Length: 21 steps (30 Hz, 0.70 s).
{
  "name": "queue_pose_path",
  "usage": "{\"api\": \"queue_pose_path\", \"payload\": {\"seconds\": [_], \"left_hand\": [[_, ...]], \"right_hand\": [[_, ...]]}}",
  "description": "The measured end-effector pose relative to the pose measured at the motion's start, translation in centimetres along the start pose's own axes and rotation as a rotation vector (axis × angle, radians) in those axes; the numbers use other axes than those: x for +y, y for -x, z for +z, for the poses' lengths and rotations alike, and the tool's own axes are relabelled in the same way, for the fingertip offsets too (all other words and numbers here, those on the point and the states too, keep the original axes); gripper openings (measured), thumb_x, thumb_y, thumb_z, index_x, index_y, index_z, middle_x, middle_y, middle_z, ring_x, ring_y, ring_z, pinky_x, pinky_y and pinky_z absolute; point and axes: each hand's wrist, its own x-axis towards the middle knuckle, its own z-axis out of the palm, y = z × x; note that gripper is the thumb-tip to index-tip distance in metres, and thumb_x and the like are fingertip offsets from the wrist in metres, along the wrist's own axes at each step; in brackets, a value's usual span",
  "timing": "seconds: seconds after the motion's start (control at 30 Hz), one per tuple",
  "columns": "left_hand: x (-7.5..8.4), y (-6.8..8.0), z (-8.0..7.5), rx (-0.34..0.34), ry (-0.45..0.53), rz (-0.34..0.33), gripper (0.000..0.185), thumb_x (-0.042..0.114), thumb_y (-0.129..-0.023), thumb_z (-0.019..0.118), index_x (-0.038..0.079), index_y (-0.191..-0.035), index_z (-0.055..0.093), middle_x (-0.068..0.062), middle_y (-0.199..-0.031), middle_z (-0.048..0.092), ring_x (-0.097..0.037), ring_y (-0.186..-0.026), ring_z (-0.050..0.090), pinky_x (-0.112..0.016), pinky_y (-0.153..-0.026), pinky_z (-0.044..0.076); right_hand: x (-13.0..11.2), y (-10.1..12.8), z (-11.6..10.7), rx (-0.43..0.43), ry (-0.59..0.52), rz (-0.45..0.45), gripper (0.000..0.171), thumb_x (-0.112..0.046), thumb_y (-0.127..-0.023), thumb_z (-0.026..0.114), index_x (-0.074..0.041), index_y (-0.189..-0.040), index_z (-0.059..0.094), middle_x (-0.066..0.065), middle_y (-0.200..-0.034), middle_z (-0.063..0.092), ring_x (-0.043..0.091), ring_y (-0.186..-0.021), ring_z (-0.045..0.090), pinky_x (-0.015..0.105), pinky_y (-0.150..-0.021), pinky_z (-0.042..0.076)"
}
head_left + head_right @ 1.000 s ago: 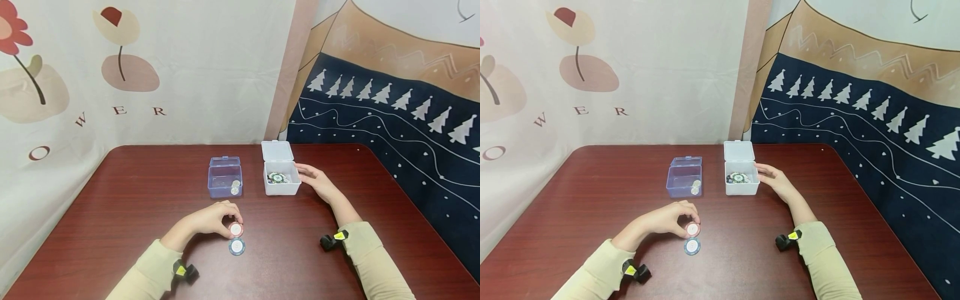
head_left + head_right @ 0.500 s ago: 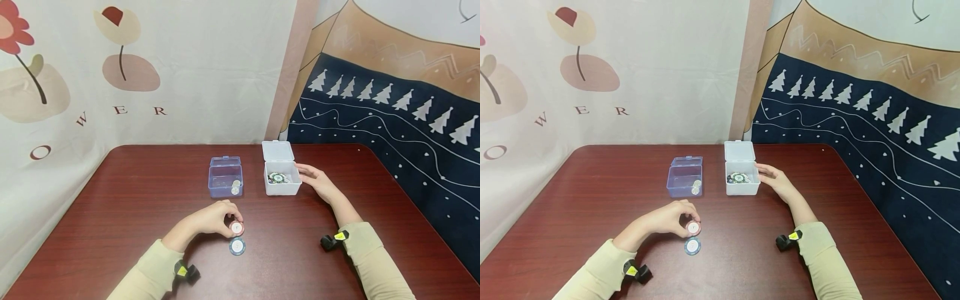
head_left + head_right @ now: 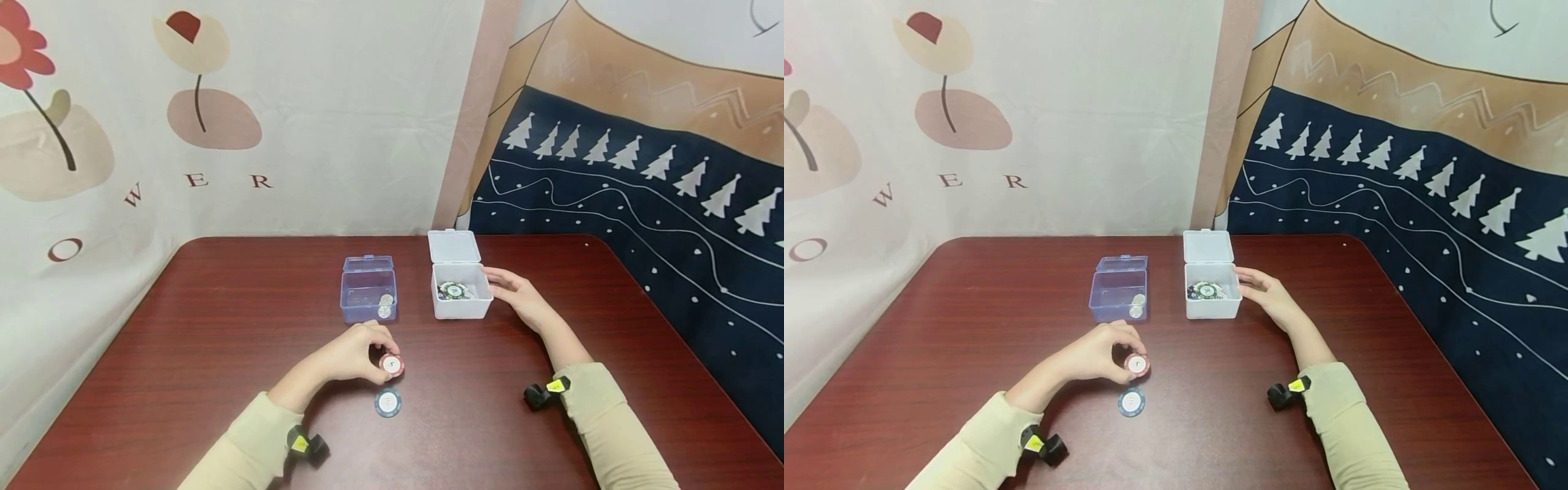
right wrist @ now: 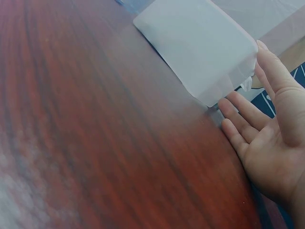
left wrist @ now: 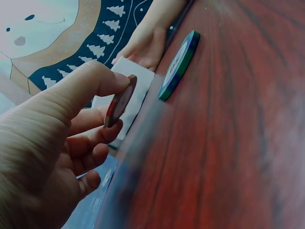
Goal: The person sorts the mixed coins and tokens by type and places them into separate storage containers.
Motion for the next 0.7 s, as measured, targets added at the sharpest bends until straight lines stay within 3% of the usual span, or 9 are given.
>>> {"api": "queue_pose_path", "payload": {"seconds": [0.23, 0.43, 0.7], "left_hand": [[0.7, -0.7, 0.7, 0.051, -0.01, 0.022, 0.028, 0.016, -0.062, 0.08, 0.015, -0.09, 0.073, 0.016, -0.084, 0.062, -0.007, -0.082, 0.05, -0.023, -0.072, 0.043], [1.4, -1.7, 1.6, 0.102, -0.007, 0.048, 0.029, 0.016, -0.062, 0.081, 0.015, -0.089, 0.073, 0.015, -0.083, 0.061, -0.006, -0.081, 0.05, -0.023, -0.071, 0.043], [2.4, -3.5, 2.9, 0.196, -0.051, 0.016, 0.032, 0.02, -0.062, 0.084, 0.013, -0.091, 0.073, 0.014, -0.084, 0.06, -0.006, -0.08, 0.047, -0.022, -0.07, 0.04]], "right_hand": [[0.2, -0.1, -0.1, -0.004, 0.018, 0.003, 0.049, -0.007, -0.096, 0.055, 0.002, -0.142, 0.04, 0.024, -0.142, 0.042, 0.035, -0.131, 0.036, 0.052, -0.107, 0.025], [2.1, -1.0, -0.7, 0.009, 0.009, 0.004, 0.05, -0.009, -0.096, 0.056, -0.001, -0.143, 0.041, 0.021, -0.143, 0.042, 0.033, -0.132, 0.036, 0.053, -0.107, 0.024], [2.8, -1.2, -0.8, 0.02, 0.017, 0.0, 0.051, -0.017, -0.095, 0.061, -0.006, -0.142, 0.045, 0.017, -0.141, 0.046, 0.03, -0.13, 0.038, 0.052, -0.107, 0.025]]}}
